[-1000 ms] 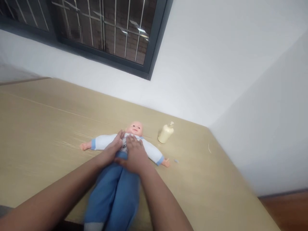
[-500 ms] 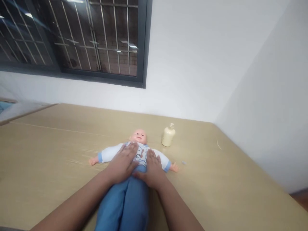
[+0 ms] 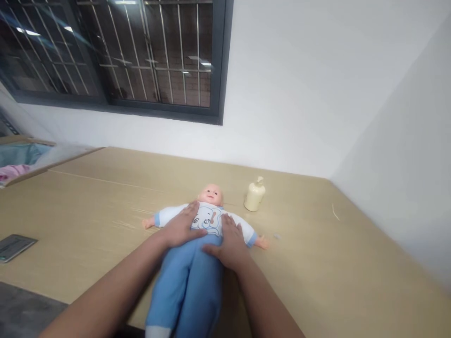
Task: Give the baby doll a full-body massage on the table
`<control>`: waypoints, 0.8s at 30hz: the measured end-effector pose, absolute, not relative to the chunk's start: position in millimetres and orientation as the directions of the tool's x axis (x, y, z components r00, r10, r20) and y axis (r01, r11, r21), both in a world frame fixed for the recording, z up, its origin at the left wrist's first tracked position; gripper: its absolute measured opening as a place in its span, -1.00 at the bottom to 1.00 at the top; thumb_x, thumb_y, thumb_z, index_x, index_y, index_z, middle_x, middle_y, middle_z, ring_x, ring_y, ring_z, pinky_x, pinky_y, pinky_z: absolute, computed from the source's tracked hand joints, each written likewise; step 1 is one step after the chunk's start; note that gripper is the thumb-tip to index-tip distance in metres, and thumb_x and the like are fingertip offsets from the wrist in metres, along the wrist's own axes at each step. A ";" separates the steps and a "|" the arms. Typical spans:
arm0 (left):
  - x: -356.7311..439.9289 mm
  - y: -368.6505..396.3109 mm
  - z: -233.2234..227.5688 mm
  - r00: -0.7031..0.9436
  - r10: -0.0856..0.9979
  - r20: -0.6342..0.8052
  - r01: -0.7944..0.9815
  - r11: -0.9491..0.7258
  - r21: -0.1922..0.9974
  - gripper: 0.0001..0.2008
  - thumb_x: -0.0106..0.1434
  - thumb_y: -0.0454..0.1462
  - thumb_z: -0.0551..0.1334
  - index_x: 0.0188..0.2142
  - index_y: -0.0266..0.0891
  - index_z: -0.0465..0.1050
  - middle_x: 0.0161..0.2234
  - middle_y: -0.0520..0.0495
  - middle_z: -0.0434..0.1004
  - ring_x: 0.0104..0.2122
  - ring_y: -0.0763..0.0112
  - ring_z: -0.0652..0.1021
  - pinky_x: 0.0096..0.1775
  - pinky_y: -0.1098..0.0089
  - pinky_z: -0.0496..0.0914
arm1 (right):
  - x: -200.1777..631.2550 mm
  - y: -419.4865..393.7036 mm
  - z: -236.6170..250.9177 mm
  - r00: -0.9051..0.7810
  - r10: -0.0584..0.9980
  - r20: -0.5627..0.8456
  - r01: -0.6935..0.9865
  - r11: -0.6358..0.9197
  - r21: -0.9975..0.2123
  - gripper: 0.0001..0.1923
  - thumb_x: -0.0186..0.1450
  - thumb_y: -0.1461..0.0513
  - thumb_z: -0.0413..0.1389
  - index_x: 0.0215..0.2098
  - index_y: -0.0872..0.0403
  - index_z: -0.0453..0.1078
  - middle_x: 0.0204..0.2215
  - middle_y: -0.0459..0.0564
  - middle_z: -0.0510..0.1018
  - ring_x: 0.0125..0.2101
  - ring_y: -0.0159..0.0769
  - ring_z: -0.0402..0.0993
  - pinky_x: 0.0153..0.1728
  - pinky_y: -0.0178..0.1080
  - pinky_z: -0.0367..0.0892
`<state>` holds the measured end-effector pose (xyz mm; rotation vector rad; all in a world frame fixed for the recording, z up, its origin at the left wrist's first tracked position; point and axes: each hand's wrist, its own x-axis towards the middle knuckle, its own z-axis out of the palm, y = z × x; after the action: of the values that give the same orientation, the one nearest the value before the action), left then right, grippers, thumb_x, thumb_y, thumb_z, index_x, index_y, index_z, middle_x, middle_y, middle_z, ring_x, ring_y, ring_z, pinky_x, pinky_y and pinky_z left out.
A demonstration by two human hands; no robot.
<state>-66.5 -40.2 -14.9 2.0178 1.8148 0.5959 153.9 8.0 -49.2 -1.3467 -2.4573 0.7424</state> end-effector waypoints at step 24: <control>-79.7 -34.8 -37.6 0.123 0.988 0.097 0.790 -0.156 0.593 0.22 0.05 0.16 0.34 0.44 -0.49 -0.18 0.45 -0.53 -0.28 0.43 -0.16 -0.14 0.37 -0.04 -0.12 | 112.7 0.9 -10.8 -0.738 0.674 0.004 0.624 0.686 -0.374 0.05 0.32 -0.29 -0.07 0.49 0.16 -0.26 0.48 0.17 -0.23 0.46 -0.01 -0.37 0.38 0.19 -0.34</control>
<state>-79.7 -34.8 -37.6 2.0102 1.7195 0.6748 112.7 0.9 -10.8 -1.0670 -2.7529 0.5318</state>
